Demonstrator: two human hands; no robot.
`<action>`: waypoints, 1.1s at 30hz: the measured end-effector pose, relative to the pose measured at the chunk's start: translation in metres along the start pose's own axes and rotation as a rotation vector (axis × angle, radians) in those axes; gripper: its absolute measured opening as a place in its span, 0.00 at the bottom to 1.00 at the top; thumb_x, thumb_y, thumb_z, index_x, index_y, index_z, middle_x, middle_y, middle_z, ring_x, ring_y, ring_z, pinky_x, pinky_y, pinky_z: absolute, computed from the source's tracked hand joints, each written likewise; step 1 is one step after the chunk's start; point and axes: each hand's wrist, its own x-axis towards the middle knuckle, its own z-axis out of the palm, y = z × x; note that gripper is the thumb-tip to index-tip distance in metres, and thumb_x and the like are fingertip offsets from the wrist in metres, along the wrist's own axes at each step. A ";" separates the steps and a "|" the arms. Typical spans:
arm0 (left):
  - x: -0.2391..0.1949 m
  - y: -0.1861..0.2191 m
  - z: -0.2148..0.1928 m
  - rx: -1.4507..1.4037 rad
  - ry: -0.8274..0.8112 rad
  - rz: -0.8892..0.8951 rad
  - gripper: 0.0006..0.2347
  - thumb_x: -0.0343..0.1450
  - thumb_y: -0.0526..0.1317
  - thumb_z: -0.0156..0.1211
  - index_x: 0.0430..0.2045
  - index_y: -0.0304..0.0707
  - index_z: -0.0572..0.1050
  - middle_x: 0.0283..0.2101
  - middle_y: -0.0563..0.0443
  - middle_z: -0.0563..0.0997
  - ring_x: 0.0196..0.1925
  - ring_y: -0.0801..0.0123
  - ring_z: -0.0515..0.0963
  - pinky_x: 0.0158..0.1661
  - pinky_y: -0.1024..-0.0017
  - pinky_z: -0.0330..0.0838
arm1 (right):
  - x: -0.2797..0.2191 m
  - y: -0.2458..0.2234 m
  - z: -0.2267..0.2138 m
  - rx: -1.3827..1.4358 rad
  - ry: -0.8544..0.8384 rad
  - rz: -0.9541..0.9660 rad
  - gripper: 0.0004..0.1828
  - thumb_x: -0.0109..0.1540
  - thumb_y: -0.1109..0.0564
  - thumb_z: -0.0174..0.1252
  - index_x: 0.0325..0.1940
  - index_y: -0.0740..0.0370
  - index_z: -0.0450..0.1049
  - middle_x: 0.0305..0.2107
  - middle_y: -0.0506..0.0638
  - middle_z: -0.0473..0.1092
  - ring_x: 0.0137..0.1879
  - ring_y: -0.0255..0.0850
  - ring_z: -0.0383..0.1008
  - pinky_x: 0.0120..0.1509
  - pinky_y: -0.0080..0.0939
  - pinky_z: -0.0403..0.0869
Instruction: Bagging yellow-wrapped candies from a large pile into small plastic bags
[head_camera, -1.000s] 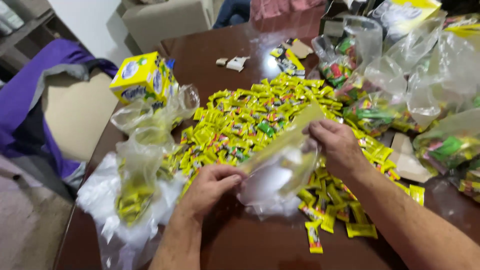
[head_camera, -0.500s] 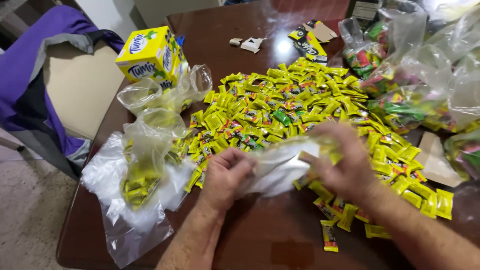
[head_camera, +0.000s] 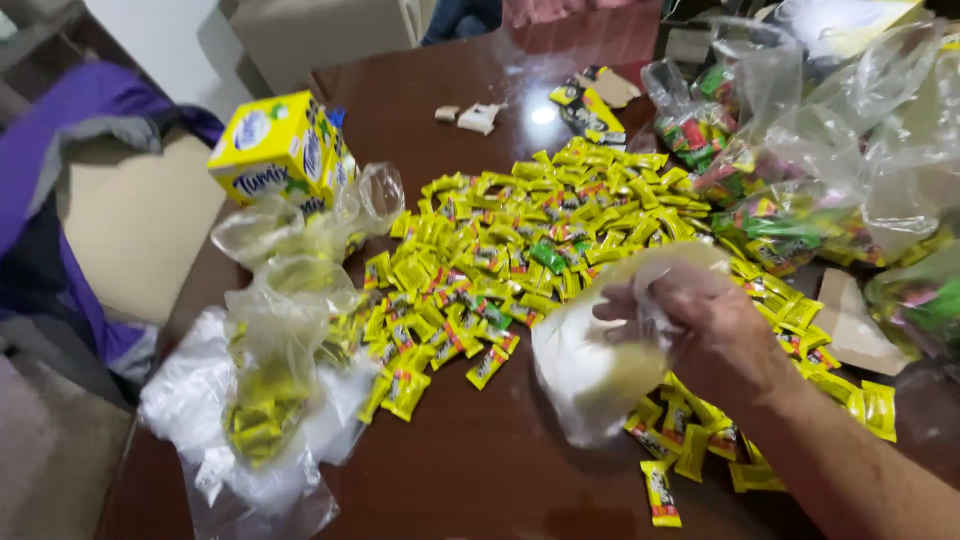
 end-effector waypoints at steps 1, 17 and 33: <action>-0.002 -0.020 -0.003 -0.019 -0.004 -0.010 0.10 0.73 0.41 0.52 0.21 0.50 0.77 0.27 0.51 0.79 0.29 0.60 0.80 0.28 0.60 0.67 | -0.001 0.002 -0.004 -0.007 0.004 0.020 0.27 0.55 0.52 0.68 0.47 0.78 0.74 0.38 0.74 0.78 0.46 0.67 0.81 0.52 0.80 0.80; 0.063 -0.112 -0.008 -1.088 0.582 0.218 0.03 0.66 0.32 0.71 0.26 0.33 0.81 0.28 0.49 0.83 0.28 0.73 0.79 0.30 0.73 0.78 | 0.025 -0.008 -0.017 -0.606 0.256 -0.162 0.14 0.67 0.60 0.54 0.57 0.65 0.71 0.44 0.56 0.74 0.45 0.42 0.75 0.47 0.40 0.76; 0.025 -0.082 0.000 -0.833 0.588 0.292 0.02 0.66 0.32 0.70 0.26 0.39 0.81 0.28 0.53 0.83 0.32 0.74 0.78 0.40 0.75 0.73 | -0.013 0.048 0.010 -1.364 -0.451 -0.523 0.05 0.60 0.60 0.54 0.29 0.59 0.67 0.22 0.54 0.67 0.28 0.52 0.65 0.34 0.51 0.63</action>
